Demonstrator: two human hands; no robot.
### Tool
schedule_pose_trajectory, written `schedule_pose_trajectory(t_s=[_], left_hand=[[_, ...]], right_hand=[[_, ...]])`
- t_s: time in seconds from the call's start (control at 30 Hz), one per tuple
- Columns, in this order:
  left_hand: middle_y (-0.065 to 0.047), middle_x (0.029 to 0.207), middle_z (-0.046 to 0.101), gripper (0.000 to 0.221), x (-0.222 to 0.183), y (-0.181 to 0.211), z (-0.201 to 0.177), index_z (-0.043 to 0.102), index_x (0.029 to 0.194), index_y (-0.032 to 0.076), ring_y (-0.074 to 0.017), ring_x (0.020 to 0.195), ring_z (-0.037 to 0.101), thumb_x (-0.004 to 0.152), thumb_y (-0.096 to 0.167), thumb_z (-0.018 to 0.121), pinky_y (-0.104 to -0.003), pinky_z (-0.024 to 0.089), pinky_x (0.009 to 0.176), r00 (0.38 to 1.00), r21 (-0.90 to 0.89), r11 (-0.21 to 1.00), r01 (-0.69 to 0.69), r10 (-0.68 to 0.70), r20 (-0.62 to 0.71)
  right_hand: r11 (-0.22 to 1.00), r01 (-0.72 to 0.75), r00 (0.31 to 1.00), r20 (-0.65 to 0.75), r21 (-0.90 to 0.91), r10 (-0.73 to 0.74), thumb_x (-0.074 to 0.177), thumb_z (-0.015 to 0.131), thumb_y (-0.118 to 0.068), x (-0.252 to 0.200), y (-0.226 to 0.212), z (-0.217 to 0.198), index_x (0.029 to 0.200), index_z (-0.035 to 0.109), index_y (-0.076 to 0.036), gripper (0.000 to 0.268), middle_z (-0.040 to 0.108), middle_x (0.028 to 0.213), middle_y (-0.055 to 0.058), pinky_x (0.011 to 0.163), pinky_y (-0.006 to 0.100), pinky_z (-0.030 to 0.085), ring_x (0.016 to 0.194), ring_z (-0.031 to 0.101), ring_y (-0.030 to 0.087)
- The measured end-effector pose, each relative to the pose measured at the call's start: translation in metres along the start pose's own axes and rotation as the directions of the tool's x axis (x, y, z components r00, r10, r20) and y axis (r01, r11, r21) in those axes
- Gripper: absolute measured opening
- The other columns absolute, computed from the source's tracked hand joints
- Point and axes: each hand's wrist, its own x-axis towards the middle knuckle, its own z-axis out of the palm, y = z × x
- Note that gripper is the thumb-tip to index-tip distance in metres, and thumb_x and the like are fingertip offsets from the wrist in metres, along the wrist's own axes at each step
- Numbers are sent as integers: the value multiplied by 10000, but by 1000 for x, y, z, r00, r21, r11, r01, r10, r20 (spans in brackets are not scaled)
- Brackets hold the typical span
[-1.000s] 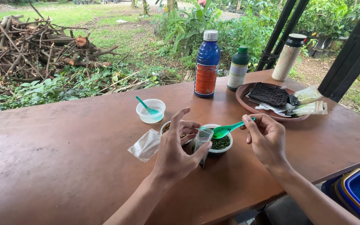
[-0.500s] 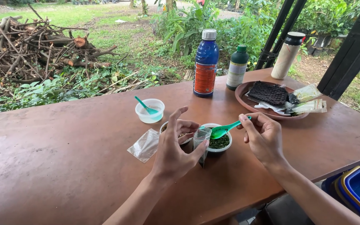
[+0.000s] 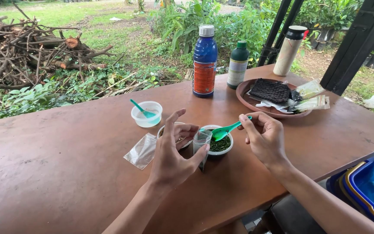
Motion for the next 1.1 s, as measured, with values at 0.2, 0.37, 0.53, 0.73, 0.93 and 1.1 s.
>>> schedule_pose_trajectory(t_s=[0.2,0.37,0.53,0.73,0.93,1.1], left_hand=[[-214,1056,713,927,-3,-2,-1,382,1488,-45,-321,992,749,711,91,870,-419,613,958,1000,12,1000,8,-8,2],[-212,1054,714,944,12,7,0,377,1490,-50,-315,978,748,721,133,893,-423,615,949,1000,8,1000,-5,5,2],[-209,1056,710,939,20,10,2,376,1490,-47,-312,978,747,732,151,893,-427,616,942,1000,2,1000,-14,14,-6],[-193,1055,716,917,23,11,4,384,1485,-39,-304,974,751,742,157,885,-415,617,937,1000,14,1000,-17,17,-7],[-126,1065,739,879,34,26,7,422,1468,41,-226,1001,754,738,217,879,-343,631,932,999,64,997,38,-37,-19],[-72,1073,765,847,42,40,9,456,1452,108,-154,1024,754,729,264,868,-274,639,919,993,94,989,117,-114,-40]], right_hand=[[1000,-9,1000,5,-5,9,991,699,-94,-3,0,1,895,732,10,146,701,703,140,473,252,501,435,549,107],[999,-47,999,2,-15,47,990,694,-107,12,-9,0,903,740,2,147,707,708,137,473,247,491,434,549,104],[998,-62,998,0,-15,62,994,692,-111,22,-13,-3,912,739,3,148,710,714,143,474,245,485,431,550,108],[990,-139,990,-21,28,139,998,689,-133,28,-9,-6,939,742,3,157,708,734,153,476,230,431,445,540,107],[979,-197,980,-17,51,198,993,688,-171,38,-19,-13,908,714,-15,180,709,747,124,475,223,378,457,505,105],[994,-95,995,5,51,95,991,678,-173,39,-28,-16,881,686,-29,181,684,742,102,444,218,375,449,480,110]])
